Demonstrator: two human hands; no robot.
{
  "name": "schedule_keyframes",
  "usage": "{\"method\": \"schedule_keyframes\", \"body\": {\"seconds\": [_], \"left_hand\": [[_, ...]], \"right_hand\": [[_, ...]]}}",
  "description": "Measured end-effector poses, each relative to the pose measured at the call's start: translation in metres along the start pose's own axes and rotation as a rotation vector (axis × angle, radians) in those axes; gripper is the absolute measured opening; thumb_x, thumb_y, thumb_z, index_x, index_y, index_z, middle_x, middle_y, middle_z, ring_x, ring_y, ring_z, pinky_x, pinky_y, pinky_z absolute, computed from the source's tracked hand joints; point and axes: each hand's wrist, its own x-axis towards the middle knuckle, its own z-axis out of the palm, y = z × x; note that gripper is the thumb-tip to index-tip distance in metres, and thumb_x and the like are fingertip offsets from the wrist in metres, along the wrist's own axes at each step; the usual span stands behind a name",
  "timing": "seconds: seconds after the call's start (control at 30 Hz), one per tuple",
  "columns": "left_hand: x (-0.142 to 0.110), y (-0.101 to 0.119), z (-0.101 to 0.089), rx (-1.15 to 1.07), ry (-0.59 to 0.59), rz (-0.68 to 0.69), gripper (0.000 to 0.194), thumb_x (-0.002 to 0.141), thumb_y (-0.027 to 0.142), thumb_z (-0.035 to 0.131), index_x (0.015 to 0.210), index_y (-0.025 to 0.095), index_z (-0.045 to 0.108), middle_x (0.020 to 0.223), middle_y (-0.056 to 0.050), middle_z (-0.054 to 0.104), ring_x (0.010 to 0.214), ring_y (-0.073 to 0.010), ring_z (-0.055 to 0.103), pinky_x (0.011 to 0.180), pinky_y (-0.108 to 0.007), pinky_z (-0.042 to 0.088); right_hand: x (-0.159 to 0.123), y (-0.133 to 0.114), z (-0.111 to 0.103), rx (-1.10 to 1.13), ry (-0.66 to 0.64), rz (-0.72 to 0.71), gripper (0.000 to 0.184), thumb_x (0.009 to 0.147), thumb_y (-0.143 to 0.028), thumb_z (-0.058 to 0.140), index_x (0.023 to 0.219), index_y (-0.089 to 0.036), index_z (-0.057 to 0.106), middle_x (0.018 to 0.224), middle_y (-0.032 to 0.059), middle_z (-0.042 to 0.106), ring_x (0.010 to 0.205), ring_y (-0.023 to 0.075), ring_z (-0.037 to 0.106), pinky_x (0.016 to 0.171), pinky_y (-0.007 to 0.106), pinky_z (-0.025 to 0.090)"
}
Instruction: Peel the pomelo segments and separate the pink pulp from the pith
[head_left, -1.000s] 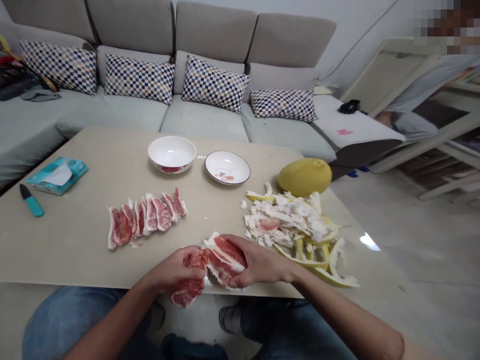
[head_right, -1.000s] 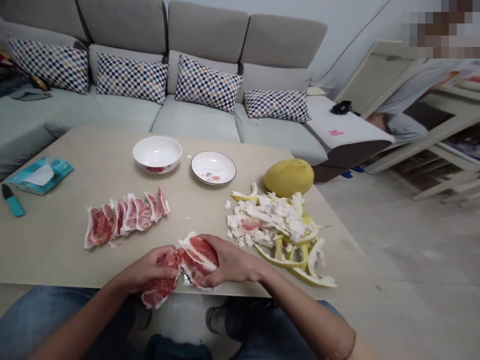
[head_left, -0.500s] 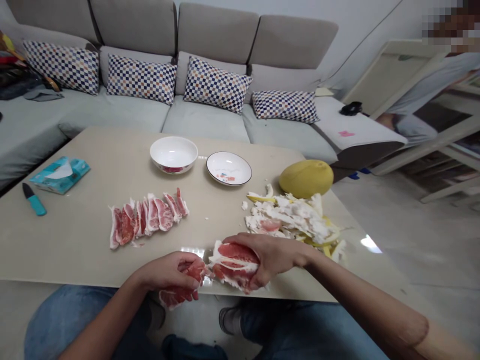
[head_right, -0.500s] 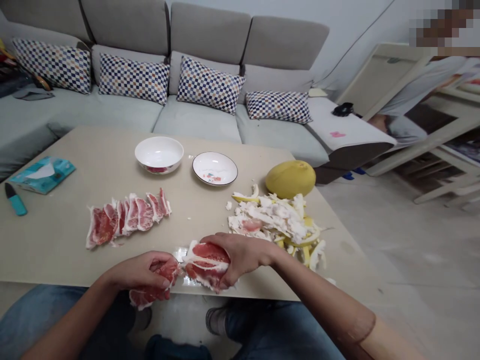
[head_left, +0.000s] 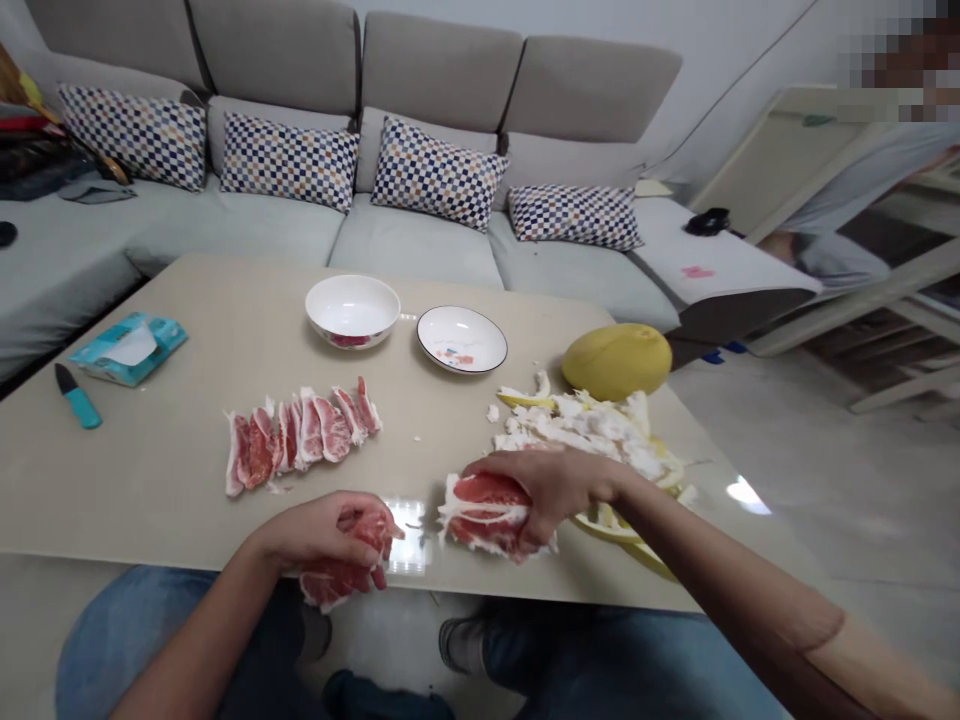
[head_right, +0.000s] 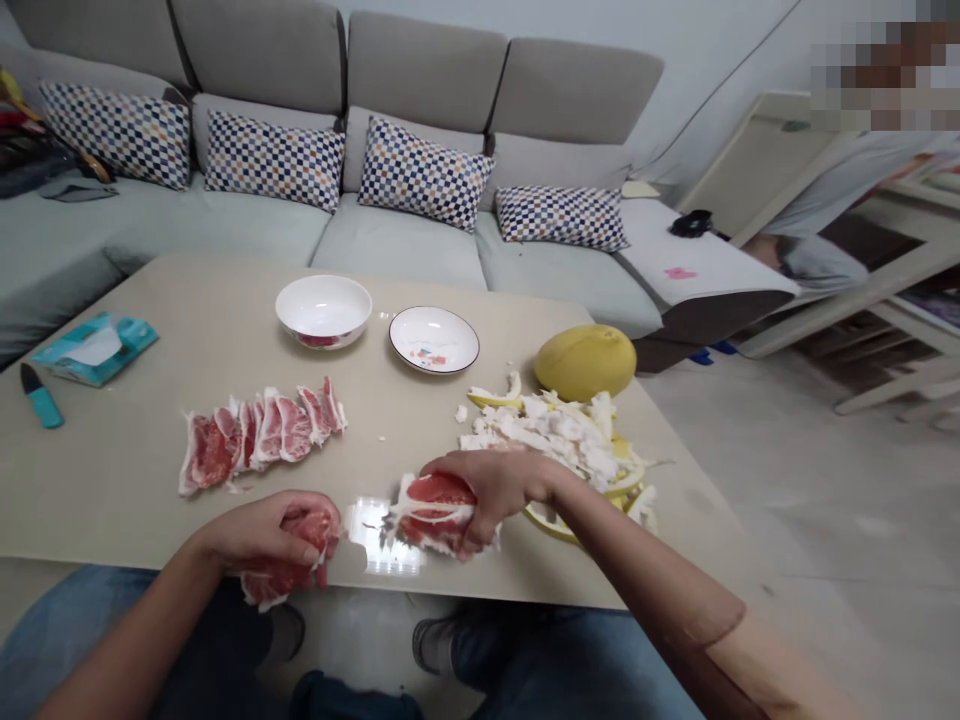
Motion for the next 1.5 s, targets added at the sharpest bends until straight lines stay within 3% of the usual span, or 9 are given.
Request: {"method": "schedule_keyframes", "body": {"seconds": [0.23,0.43,0.53,0.67,0.77,0.97,1.17,1.33,1.5], "left_hand": [[0.007,0.001,0.000,-0.103,0.174,0.123,0.033,0.074,0.022,0.075,0.104,0.016,0.061,0.092,-0.005,0.062,0.081,-0.0215,0.069,0.073,-0.036,0.055],[0.011,-0.001,0.006,-0.086,0.199,0.105,0.035,0.072,0.025,0.076,0.102,0.015,0.061,0.091,-0.007,0.063,0.081,-0.0228,0.069,0.072,-0.036,0.054],[0.009,0.001,0.009,-0.085,0.196,0.092,0.035,0.073,0.026,0.076,0.103,0.014,0.061,0.094,-0.008,0.064,0.082,-0.0219,0.068,0.074,-0.035,0.053],[0.009,0.001,0.012,-0.086,0.226,0.143,0.036,0.073,0.029,0.076,0.103,0.016,0.061,0.092,-0.006,0.065,0.083,-0.0203,0.066,0.077,-0.037,0.053],[0.012,-0.001,0.014,0.039,0.346,0.225,0.037,0.072,0.031,0.074,0.104,0.016,0.062,0.090,-0.005,0.066,0.089,-0.0220,0.064,0.078,-0.034,0.051],[0.016,-0.007,0.015,0.449,0.649,0.319,0.031,0.079,0.031,0.062,0.108,0.019,0.065,0.103,-0.008,0.065,0.097,-0.0246,0.061,0.082,-0.034,0.049],[0.016,-0.011,0.011,0.631,0.734,0.429,0.041,0.077,0.018,0.063,0.118,0.021,0.060,0.120,-0.009,0.058,0.115,-0.0261,0.053,0.102,-0.039,0.038],[0.015,-0.010,0.016,0.376,0.728,0.334,0.052,0.078,0.023,0.062,0.125,0.024,0.040,0.098,-0.002,0.056,0.076,-0.0158,0.062,0.070,-0.030,0.050],[0.014,-0.008,0.016,0.212,0.660,0.276,0.050,0.076,0.028,0.065,0.118,0.026,0.038,0.086,0.004,0.054,0.051,-0.0075,0.052,0.049,-0.021,0.041]], "right_hand": [[0.010,0.040,0.005,-0.064,0.221,0.098,0.092,0.059,-0.045,0.078,0.140,-0.022,0.042,0.127,0.0101,0.059,0.111,0.0319,0.058,0.094,0.039,0.047],[0.015,-0.011,0.019,-0.265,0.687,0.030,0.070,0.072,-0.046,0.073,0.133,-0.021,0.050,0.139,0.0163,0.047,0.128,0.0379,0.041,0.105,0.053,0.035],[0.019,-0.053,0.036,-0.015,0.578,-0.176,0.056,0.086,-0.047,0.061,0.135,-0.026,0.046,0.136,0.0106,0.052,0.124,0.0274,0.049,0.104,0.043,0.040],[0.043,-0.083,0.063,0.351,0.375,-0.186,0.050,0.088,-0.044,0.059,0.132,-0.022,0.050,0.119,0.0106,0.065,0.103,0.0244,0.064,0.088,0.038,0.051],[0.065,-0.082,0.076,0.544,0.341,-0.179,0.045,0.089,-0.043,0.057,0.128,-0.020,0.052,0.111,0.0092,0.068,0.089,0.0215,0.068,0.079,0.035,0.054],[0.087,-0.075,0.081,0.782,0.399,-0.173,0.046,0.081,-0.045,0.066,0.118,-0.018,0.059,0.113,0.0099,0.067,0.096,0.0228,0.066,0.086,0.038,0.053],[0.095,-0.078,0.075,0.969,0.339,-0.164,0.050,0.074,-0.046,0.073,0.113,-0.017,0.060,0.092,0.0066,0.072,0.087,0.0223,0.069,0.075,0.035,0.055],[0.098,-0.074,0.077,0.943,0.382,-0.164,0.046,0.068,-0.044,0.078,0.102,-0.015,0.065,0.088,0.0063,0.073,0.084,0.0215,0.069,0.078,0.035,0.053],[0.093,-0.074,0.077,0.906,0.408,-0.147,0.042,0.067,-0.046,0.078,0.095,-0.016,0.068,0.083,0.0043,0.073,0.082,0.0209,0.068,0.080,0.035,0.052]]}}
